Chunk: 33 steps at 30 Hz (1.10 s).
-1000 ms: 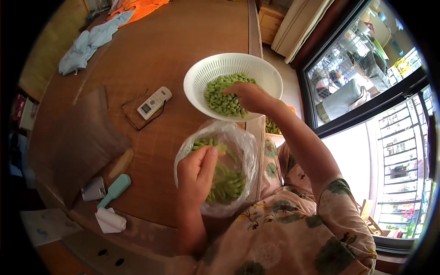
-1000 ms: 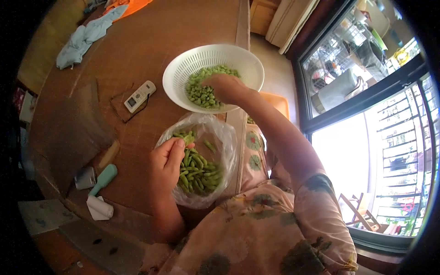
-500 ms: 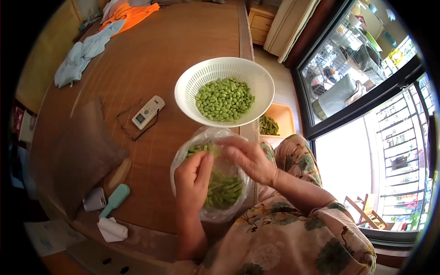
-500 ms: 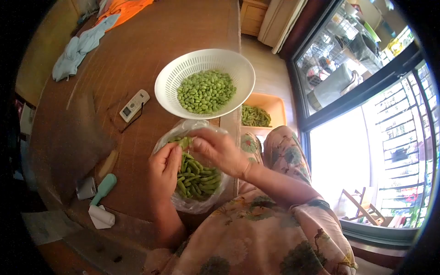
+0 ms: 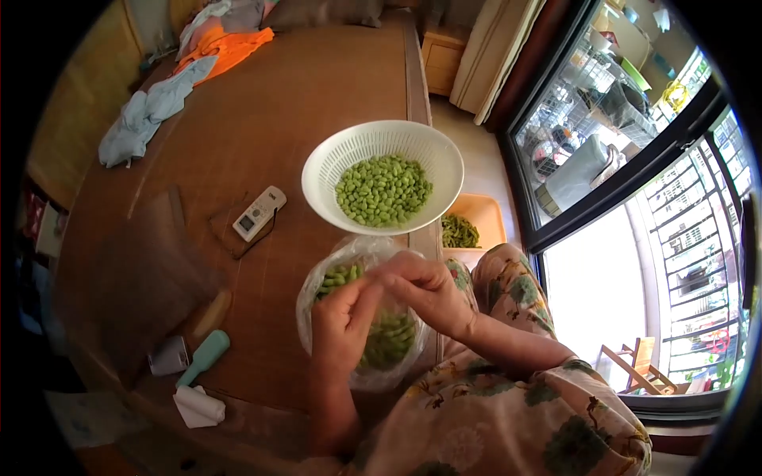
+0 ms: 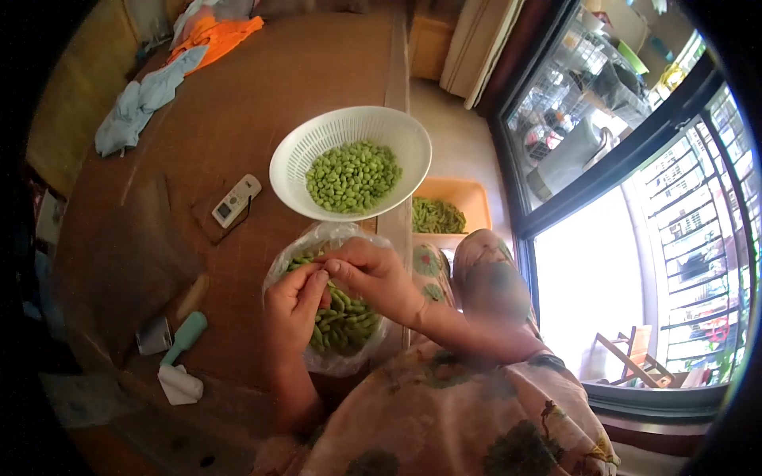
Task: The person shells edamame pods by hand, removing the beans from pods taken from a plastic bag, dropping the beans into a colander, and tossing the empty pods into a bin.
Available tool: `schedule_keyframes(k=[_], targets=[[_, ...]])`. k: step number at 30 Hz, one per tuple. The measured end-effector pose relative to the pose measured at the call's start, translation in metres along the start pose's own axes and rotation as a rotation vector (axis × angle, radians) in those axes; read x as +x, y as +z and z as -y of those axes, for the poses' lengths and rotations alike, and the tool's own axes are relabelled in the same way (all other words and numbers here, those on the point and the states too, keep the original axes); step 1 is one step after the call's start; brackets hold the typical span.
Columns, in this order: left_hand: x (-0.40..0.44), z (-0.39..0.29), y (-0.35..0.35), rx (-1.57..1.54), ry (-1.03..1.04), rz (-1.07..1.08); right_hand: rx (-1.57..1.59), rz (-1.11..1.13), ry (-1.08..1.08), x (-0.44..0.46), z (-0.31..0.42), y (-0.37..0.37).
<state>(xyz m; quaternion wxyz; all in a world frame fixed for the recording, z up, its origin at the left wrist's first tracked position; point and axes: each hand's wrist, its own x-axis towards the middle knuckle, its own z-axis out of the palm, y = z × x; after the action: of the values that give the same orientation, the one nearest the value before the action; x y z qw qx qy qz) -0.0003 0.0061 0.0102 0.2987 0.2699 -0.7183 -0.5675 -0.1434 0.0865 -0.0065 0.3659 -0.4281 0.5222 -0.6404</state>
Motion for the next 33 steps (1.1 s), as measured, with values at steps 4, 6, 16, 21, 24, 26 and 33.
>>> schedule_keyframes(k=[4, 6, 16, 21, 24, 26, 33], targets=[[-0.003, -0.01, 0.002, 0.047, -0.068, -0.034, -0.075, -0.054, -0.084, -0.005, 0.006, 0.0], [-0.004, -0.009, 0.0, 0.075, -0.051, -0.016, -0.11, -0.029, -0.055, -0.007, 0.016, -0.001], [-0.004, -0.001, -0.008, -0.242, -0.09, 0.017, 0.359, 0.165, 0.261, 0.003, 0.013, 0.007], [-0.004, 0.009, 0.006, -0.597, -0.287, 0.055, 0.398, 0.193, 0.234, 0.002, 0.024, -0.002], [-0.004, 0.003, 0.015, -0.927, -0.391, 0.031, 0.385, 0.2, 0.242, 0.002, 0.027, -0.008], [-0.004, 0.013, 0.018, -1.068, -0.394, 0.094, 0.365, 0.216, 0.243, 0.002, 0.022, -0.013], [-0.002, 0.018, 0.02, -1.277, -0.494, 0.155, 0.289, 0.224, 0.236, 0.006, 0.027, -0.017]])
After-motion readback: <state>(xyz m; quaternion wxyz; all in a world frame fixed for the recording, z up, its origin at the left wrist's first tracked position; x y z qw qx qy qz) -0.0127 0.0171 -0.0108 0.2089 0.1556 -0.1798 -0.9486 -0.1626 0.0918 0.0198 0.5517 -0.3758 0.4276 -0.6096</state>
